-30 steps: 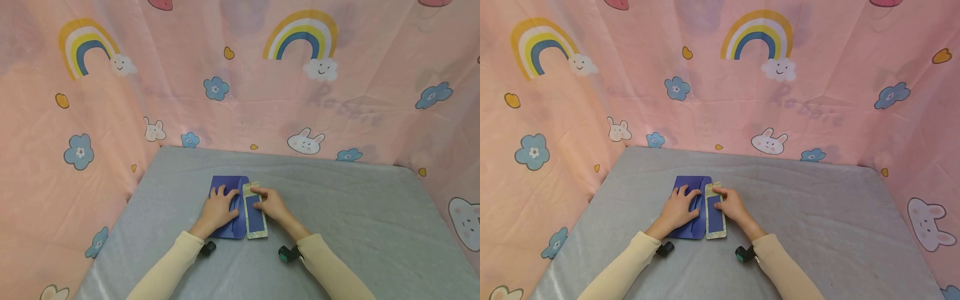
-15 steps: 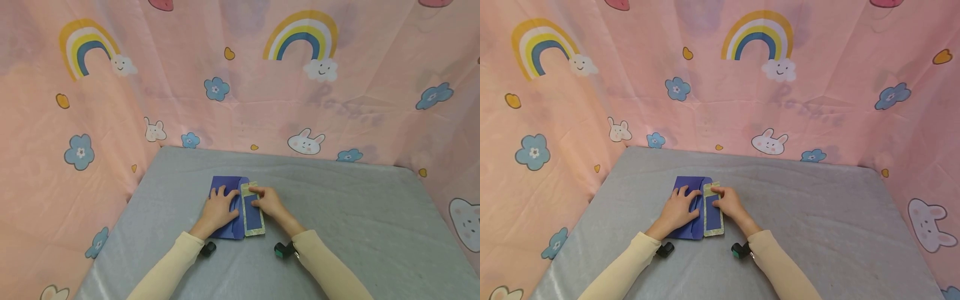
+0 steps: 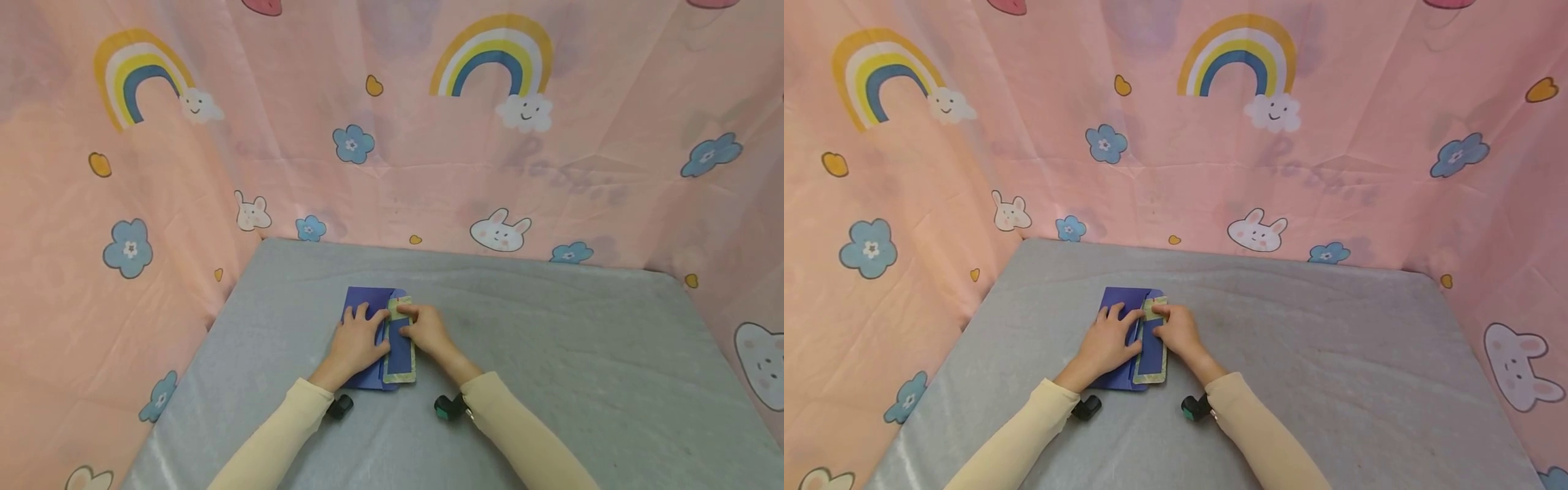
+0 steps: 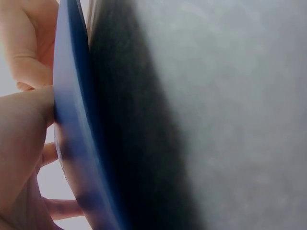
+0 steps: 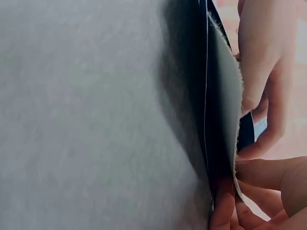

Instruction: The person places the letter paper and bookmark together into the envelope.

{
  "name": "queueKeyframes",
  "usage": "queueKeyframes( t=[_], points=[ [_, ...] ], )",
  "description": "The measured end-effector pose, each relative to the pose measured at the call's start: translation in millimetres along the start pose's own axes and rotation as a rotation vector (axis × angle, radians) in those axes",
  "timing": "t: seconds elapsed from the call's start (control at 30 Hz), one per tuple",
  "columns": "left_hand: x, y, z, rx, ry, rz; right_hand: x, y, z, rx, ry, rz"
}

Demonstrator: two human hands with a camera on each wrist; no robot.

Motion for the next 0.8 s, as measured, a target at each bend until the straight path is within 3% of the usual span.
queueKeyframes(
  t=[0.27, 0.57, 0.8],
  points=[
    [0.3, 0.7, 0.3, 0.001, -0.001, 0.010, 6, 3, 2.7, 0.002, -0.045, -0.040],
    [1.8, 1.1, -0.1, 0.011, -0.010, 0.009, 12, 5, 2.6, -0.035, -0.064, -0.011],
    [2.1, 2.3, 0.6, 0.017, -0.017, 0.010, 14, 9, -0.6, -0.107, -0.149, -0.144]
  ],
)
Point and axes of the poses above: each hand's wrist, its own z-axis towards the middle knuckle, its own x-axis out of the palm, y = z × x, the point moved 5 cm from there along z, towards the middle knuckle
